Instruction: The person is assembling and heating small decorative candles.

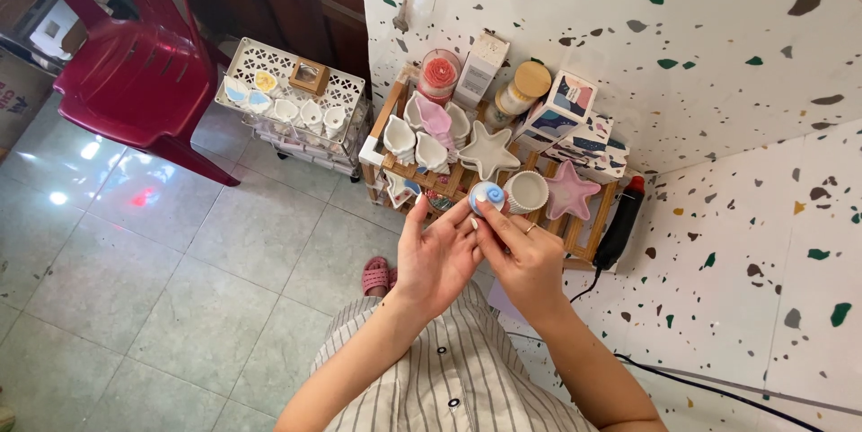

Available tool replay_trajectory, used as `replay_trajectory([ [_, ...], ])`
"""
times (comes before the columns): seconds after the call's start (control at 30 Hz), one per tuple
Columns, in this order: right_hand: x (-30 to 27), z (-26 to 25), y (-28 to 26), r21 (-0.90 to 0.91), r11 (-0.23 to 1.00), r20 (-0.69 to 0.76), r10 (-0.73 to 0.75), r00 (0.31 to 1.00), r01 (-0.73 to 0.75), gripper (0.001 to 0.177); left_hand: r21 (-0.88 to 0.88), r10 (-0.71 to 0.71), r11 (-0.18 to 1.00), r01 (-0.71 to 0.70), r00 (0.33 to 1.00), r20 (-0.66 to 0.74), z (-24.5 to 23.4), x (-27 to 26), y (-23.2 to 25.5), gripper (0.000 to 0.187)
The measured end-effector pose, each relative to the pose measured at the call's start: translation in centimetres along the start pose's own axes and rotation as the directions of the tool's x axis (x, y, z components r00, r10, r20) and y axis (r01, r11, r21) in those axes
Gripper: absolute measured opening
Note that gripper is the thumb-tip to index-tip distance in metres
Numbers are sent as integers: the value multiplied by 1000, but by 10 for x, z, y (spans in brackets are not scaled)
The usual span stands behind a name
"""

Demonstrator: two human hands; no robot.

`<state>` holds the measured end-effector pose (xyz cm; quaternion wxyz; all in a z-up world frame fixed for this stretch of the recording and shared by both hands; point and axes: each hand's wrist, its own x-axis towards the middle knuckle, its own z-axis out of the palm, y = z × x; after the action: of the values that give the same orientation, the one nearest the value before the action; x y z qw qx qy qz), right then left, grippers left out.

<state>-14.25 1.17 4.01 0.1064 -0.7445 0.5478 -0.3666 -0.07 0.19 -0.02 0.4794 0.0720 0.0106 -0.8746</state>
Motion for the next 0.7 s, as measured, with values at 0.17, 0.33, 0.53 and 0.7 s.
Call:
replay_trajectory([
  [0.17,-2,0,0,36,999,0,-9,1000,9,39,24,10,1000,-10,1000,-4,3,-3,-2,84],
  [0.33,-3,0,0,46,999,-6,-18,1000,18,39,39,22,999,-22,1000,0,4,-7,-4,84],
  [0.53,-7,-1,-1,86,996,-3,-37,999,37,38,59,47,997,-47,999,8,7,-15,-6,86],
  [0.7,-8,1,-3,101,993,12,-61,998,59,37,66,84,994,-83,996,0,10,-22,-7,88],
])
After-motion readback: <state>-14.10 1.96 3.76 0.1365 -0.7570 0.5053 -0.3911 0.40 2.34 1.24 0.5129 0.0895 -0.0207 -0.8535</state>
